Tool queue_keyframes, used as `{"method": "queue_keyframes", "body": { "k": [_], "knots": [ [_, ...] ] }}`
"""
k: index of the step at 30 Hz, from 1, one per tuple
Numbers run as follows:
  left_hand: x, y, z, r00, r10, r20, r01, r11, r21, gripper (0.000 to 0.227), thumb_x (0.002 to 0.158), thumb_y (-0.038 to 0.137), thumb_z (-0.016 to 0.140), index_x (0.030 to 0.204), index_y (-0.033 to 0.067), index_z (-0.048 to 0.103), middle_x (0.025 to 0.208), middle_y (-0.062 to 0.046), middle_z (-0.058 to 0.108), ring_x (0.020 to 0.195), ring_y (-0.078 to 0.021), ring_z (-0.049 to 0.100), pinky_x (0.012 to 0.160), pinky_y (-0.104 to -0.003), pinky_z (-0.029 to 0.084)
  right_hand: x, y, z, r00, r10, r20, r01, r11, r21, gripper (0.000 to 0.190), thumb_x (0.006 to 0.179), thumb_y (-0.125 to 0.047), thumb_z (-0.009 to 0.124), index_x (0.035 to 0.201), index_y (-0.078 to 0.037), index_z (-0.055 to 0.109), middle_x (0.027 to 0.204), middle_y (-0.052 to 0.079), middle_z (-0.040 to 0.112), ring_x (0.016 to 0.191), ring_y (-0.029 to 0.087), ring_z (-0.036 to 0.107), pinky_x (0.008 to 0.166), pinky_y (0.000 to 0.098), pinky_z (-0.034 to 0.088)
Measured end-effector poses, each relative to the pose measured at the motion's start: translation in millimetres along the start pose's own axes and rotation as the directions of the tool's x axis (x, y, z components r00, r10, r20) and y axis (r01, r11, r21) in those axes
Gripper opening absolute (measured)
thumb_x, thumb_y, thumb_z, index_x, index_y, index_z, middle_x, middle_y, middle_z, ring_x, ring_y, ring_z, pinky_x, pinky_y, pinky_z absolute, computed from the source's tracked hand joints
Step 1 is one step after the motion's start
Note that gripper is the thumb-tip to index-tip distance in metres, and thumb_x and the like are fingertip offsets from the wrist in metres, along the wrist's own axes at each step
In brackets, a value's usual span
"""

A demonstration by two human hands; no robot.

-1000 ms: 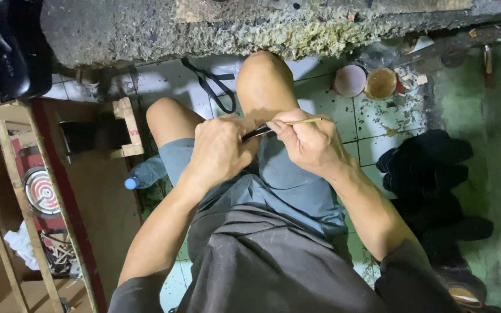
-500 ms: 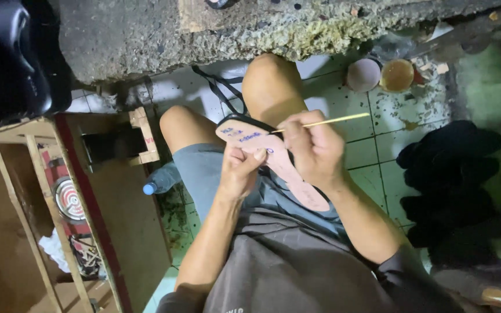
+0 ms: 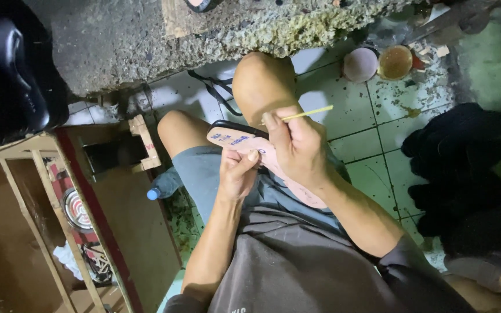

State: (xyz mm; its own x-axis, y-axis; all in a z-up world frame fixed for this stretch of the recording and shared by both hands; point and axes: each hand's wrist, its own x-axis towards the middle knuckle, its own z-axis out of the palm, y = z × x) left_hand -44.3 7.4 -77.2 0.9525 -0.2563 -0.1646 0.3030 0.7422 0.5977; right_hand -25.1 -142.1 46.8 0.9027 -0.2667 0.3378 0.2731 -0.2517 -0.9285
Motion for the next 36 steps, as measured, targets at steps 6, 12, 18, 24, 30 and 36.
{"method": "queue_keyframes", "body": {
  "k": [6,12,18,24,30,36],
  "knots": [
    [7.4,19.4,1.9,0.998,0.054,-0.037,-0.054,0.998,0.01,0.027,0.086,-0.001,0.072,0.112,0.0002,0.065,0.093,-0.017,0.075,0.08,-0.0271,0.076,0.069,-0.038,0.063,-2.3,-6.3,-11.2,0.907,0.421,-0.034,-0.384,0.856,0.347,0.028,0.11,-0.02,0.045,0.111,0.002,0.061,0.078,0.013,0.06,0.049,0.007,0.051,0.041,0.02,0.045],
    [23.1,57.2,35.9,0.9,0.155,-0.407,-0.147,0.988,0.05,0.027,0.088,0.001,0.073,0.111,0.0079,0.062,0.093,-0.013,0.075,0.073,-0.0253,0.075,0.055,-0.032,0.062,-31.4,7.1,-52.2,0.843,0.395,0.364,-0.415,0.909,-0.024,0.046,0.081,0.004,0.069,0.127,0.002,0.065,0.109,0.024,0.066,0.101,0.025,0.062,0.087,0.0431,0.053],
    [5.8,47.0,33.8,0.797,0.219,-0.563,0.029,0.917,0.397,0.055,0.066,-0.008,0.087,0.112,0.0032,0.06,0.092,-0.009,0.072,0.072,-0.0195,0.07,0.057,-0.033,0.063,-37.7,61.0,-71.6,0.864,0.482,-0.144,-0.478,0.876,0.068,0.045,0.089,-0.003,0.081,0.126,0.006,0.058,0.104,0.016,0.063,0.089,0.013,0.063,0.08,0.0273,0.058],
    [-0.4,52.4,50.9,0.774,0.216,-0.596,0.065,0.908,0.414,0.047,0.071,-0.002,0.086,0.106,0.0018,0.056,0.085,-0.008,0.065,0.068,-0.0252,0.074,0.058,-0.041,0.069,-48.8,62.8,-46.4,0.871,0.436,-0.229,-0.44,0.897,0.033,0.027,0.092,-0.005,0.082,0.113,0.003,0.067,0.095,0.019,0.072,0.08,0.013,0.065,0.069,0.0262,0.055],
    [-2.3,55.2,35.2,0.794,0.239,-0.56,0.025,0.907,0.421,0.041,0.074,-0.004,0.084,0.106,-0.0021,0.058,0.085,-0.01,0.067,0.068,-0.0289,0.075,0.056,-0.043,0.068,-51.9,59.0,-41.2,0.944,0.239,-0.229,-0.27,0.956,-0.112,0.025,0.091,0.003,0.081,0.112,0.007,0.069,0.103,0.019,0.066,0.085,0.02,0.07,0.075,0.0327,0.057],
    [1.2,46.9,-19.3,0.86,0.372,-0.348,-0.203,0.876,0.437,0.031,0.074,-0.014,0.079,0.098,-0.0011,0.066,0.084,-0.01,0.07,0.073,-0.0227,0.074,0.061,-0.039,0.069,-52.8,56.5,-62.1,0.969,0.248,-0.005,-0.243,0.942,-0.232,0.024,0.102,-0.001,0.066,0.125,-0.006,0.071,0.119,0.021,0.07,0.107,0.032,0.067,0.087,0.0416,0.056]
  ]
}}
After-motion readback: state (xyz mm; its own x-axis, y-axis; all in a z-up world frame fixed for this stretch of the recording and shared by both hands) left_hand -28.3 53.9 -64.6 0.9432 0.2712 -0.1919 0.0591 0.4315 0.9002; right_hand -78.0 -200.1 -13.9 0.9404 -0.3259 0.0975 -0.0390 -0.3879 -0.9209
